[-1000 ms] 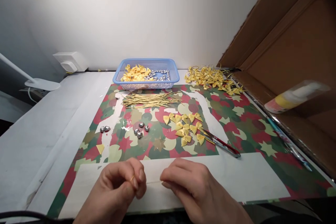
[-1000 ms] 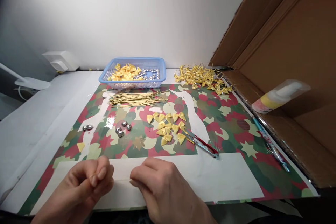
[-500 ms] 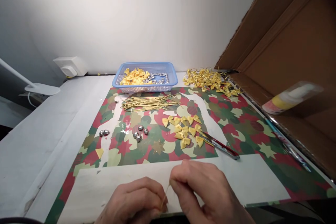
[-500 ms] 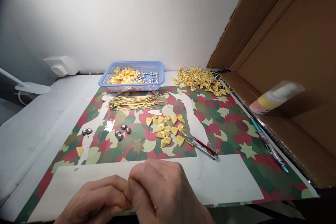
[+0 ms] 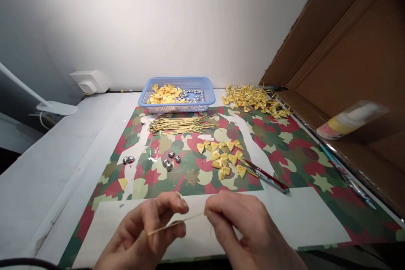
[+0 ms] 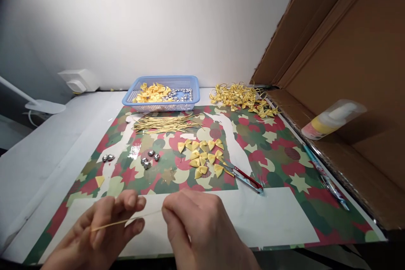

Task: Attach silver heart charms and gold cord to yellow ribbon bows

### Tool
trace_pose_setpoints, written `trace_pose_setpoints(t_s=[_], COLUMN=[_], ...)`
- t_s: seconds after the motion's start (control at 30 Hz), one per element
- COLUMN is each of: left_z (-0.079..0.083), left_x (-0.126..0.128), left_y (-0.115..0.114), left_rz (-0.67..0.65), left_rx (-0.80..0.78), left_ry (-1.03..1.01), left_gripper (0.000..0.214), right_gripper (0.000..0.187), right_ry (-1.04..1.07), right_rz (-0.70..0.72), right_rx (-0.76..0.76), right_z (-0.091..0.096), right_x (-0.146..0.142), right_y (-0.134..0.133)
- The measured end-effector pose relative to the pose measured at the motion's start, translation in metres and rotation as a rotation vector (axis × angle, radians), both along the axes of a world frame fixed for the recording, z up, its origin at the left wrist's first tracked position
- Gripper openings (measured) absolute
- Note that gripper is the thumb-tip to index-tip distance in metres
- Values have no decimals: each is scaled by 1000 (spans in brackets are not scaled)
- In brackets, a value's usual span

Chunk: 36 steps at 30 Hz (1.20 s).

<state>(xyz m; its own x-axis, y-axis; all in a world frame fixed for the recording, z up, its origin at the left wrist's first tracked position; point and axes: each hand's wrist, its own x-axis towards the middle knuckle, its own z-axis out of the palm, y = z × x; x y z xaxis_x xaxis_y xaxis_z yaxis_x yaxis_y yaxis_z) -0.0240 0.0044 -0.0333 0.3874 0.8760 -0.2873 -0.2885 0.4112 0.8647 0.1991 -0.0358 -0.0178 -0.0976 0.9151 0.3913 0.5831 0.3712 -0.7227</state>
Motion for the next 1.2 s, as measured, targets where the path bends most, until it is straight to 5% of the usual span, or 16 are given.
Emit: trace_pose_setpoints(t_s=[0.27,0.5,0.67,0.87,0.97,1.1,1.2], left_z=[13,-1,6,-1,-10,-7,3], left_x=[15,16,20,13,7,4,7], left_y=[6,11,13,16,17,16,13], left_rz=[29,201,206,145,83,-280,-519], left_rx=[-154,-507,-489,-97,85,739,902], left_ry=[-251,-496,-499,-49,91,323,461], left_gripper=[50,24,22,32,14,26,28], right_gripper=[22,29,26,24,21,18,18], right_ry=[-86,-80,-122,-52,44,110,115], right_rz=[29,87,116,102,132,144,127], right_rx=[-2,0,-126,-103,-26,1,-3], right_z=[-7,-13,-2,-3,1,14,20], right_x=[-3,-1,1,1,2,5,5], right_y=[-1,0,1,-1,-2,0,1])
